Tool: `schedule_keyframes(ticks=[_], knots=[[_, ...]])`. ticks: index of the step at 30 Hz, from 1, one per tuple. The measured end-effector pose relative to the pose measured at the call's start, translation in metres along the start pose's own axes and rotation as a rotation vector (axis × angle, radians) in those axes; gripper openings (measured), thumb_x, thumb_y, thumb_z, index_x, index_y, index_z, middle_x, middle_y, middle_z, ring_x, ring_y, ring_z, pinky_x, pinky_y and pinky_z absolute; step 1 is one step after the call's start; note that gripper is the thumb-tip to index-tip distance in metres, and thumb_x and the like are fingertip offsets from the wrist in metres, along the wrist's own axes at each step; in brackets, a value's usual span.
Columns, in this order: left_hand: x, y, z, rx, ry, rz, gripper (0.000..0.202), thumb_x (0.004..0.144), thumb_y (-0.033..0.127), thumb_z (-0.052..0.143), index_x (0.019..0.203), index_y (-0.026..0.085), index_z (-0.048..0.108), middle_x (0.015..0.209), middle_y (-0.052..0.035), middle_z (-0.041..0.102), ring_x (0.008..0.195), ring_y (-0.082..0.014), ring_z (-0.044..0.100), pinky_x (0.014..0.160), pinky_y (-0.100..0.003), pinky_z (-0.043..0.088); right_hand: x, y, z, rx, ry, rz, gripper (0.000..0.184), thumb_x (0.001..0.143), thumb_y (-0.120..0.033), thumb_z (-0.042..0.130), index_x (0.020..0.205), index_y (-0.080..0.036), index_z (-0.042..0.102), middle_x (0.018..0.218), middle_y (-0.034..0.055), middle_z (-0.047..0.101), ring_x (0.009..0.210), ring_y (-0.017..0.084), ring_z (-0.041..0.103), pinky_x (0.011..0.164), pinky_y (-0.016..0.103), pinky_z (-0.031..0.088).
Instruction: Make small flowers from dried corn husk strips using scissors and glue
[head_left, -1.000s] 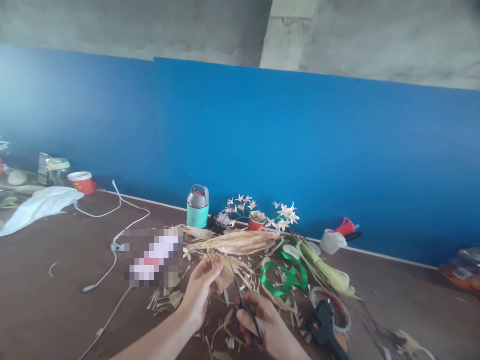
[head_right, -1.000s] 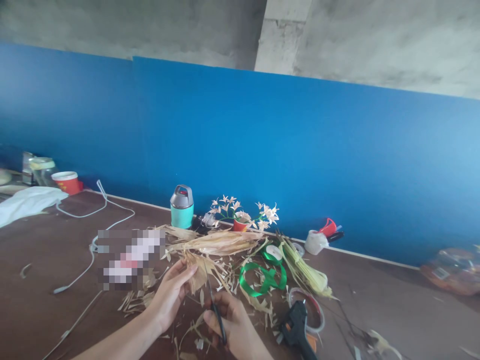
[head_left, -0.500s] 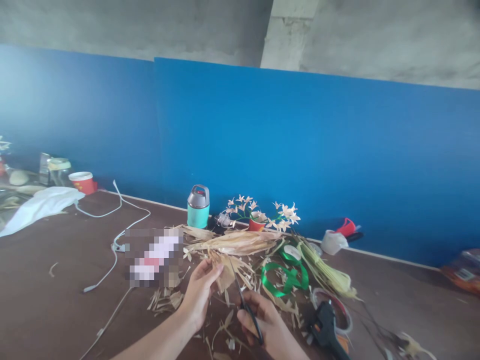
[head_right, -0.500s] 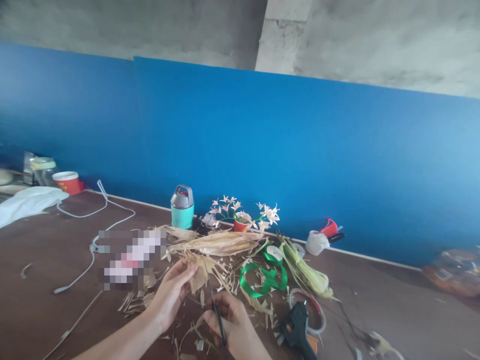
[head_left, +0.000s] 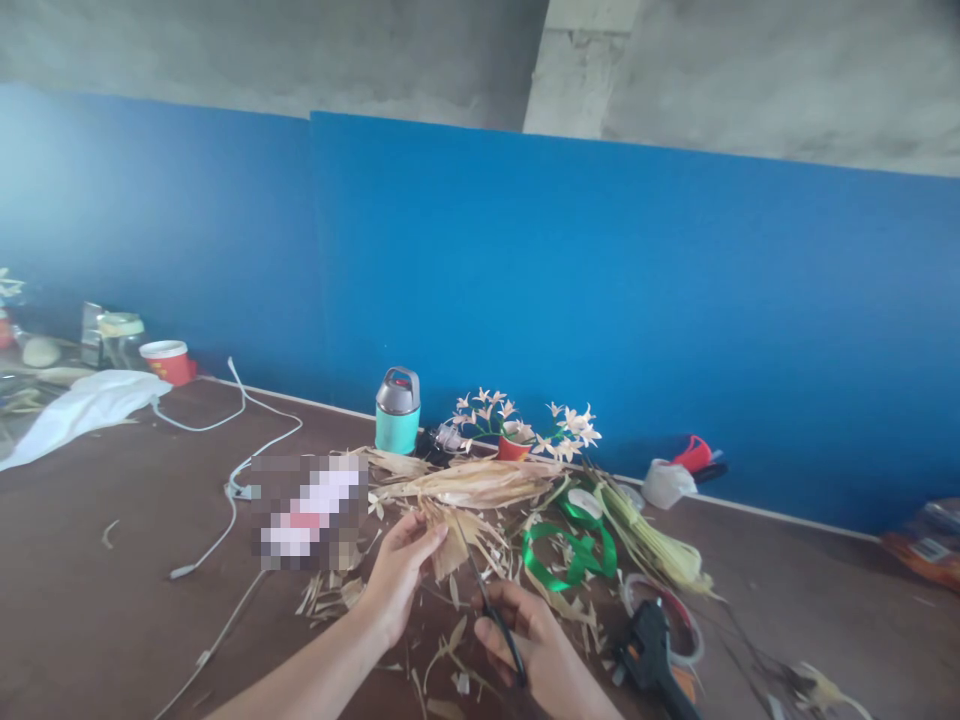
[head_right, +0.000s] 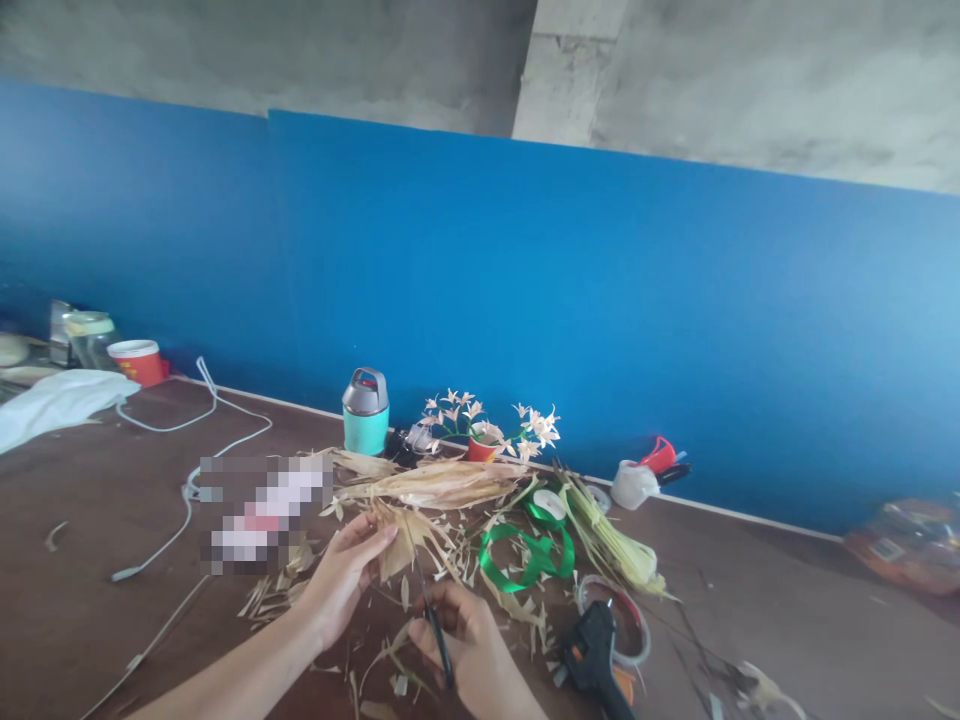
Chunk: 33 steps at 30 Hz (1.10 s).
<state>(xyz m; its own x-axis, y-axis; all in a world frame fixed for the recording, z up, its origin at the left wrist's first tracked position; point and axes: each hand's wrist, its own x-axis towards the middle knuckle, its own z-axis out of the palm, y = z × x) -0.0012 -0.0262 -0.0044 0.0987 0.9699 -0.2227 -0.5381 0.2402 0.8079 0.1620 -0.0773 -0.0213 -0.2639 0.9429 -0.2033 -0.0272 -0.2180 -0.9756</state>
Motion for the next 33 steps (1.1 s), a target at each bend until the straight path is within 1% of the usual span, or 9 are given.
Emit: schedule_keyframes(ticks=[3, 8, 11, 14, 20, 26, 29, 33], knots=[[0.0, 0.001, -0.001, 0.021, 0.002, 0.012, 0.03, 0.058, 0.029, 0.077, 0.082, 0.016, 0.064, 0.078, -0.0047, 0.071, 0.072, -0.0194, 0.066, 0.064, -0.027, 0.048, 0.0, -0.001, 0.0, 0.013, -0.004, 0.022, 0.047, 0.06, -0.053, 0.07, 0.081, -0.016, 0.052, 0.053, -0.008, 0.044, 0.041, 0.003, 0.033, 0.036, 0.016, 0.025], [0.001, 0.002, -0.003, 0.045, -0.053, 0.02, 0.03, 0.062, 0.033, 0.074, 0.085, 0.016, 0.066, 0.082, -0.0059, 0.072, 0.074, -0.0204, 0.066, 0.066, -0.027, 0.048, -0.001, -0.007, 0.002, -0.004, 0.018, 0.046, 0.049, 0.055, -0.056, 0.071, 0.079, -0.016, 0.054, 0.052, -0.0082, 0.044, 0.039, 0.002, 0.032, 0.035, 0.016, 0.025], [0.003, 0.0, -0.006, 0.049, -0.071, 0.019, 0.029, 0.063, 0.035, 0.073, 0.085, 0.016, 0.067, 0.082, -0.006, 0.072, 0.072, -0.0198, 0.066, 0.065, -0.026, 0.048, -0.001, -0.01, 0.002, -0.015, 0.025, 0.063, 0.05, 0.054, -0.055, 0.072, 0.078, -0.016, 0.054, 0.051, -0.0085, 0.043, 0.039, 0.003, 0.034, 0.035, 0.015, 0.025], [0.007, -0.002, -0.008, 0.051, -0.063, 0.014, 0.028, 0.062, 0.034, 0.074, 0.083, 0.016, 0.067, 0.079, -0.0056, 0.072, 0.07, -0.0189, 0.066, 0.063, -0.025, 0.048, -0.002, -0.01, 0.001, -0.012, 0.037, 0.077, 0.051, 0.053, -0.055, 0.072, 0.079, -0.016, 0.055, 0.052, -0.0081, 0.044, 0.04, 0.003, 0.034, 0.035, 0.015, 0.026], [0.011, -0.003, -0.011, 0.071, -0.075, 0.015, 0.027, 0.063, 0.032, 0.074, 0.082, 0.015, 0.068, 0.077, -0.0062, 0.072, 0.068, -0.0184, 0.066, 0.064, -0.026, 0.048, -0.004, -0.009, 0.001, -0.023, 0.041, 0.084, 0.047, 0.056, -0.053, 0.072, 0.08, -0.016, 0.056, 0.054, -0.0075, 0.046, 0.041, 0.003, 0.035, 0.037, 0.015, 0.028], [0.007, 0.006, -0.008, 0.115, -0.101, 0.009, 0.022, 0.064, 0.03, 0.074, 0.078, 0.015, 0.068, 0.073, -0.0055, 0.071, 0.066, -0.0172, 0.065, 0.063, -0.025, 0.048, -0.003, -0.006, -0.003, -0.021, -0.02, 0.054, 0.044, 0.059, -0.05, 0.072, 0.078, -0.015, 0.055, 0.049, -0.0087, 0.043, 0.037, 0.002, 0.033, 0.035, 0.016, 0.025], [0.005, 0.01, -0.005, 0.129, -0.103, 0.011, 0.019, 0.064, 0.029, 0.073, 0.076, 0.015, 0.069, 0.069, -0.0048, 0.07, 0.062, -0.016, 0.064, 0.061, -0.024, 0.047, -0.002, -0.005, -0.005, -0.014, -0.024, 0.064, 0.043, 0.06, -0.049, 0.072, 0.079, -0.015, 0.055, 0.051, -0.0085, 0.044, 0.039, 0.003, 0.033, 0.036, 0.015, 0.027], [0.005, 0.012, -0.005, 0.145, -0.107, -0.002, 0.019, 0.063, 0.029, 0.074, 0.074, 0.014, 0.069, 0.067, -0.0042, 0.07, 0.063, -0.0161, 0.064, 0.062, -0.024, 0.047, -0.003, -0.007, -0.004, -0.041, -0.023, 0.077, 0.044, 0.06, -0.051, 0.071, 0.079, -0.014, 0.056, 0.052, -0.008, 0.044, 0.039, 0.002, 0.033, 0.035, 0.015, 0.027]])
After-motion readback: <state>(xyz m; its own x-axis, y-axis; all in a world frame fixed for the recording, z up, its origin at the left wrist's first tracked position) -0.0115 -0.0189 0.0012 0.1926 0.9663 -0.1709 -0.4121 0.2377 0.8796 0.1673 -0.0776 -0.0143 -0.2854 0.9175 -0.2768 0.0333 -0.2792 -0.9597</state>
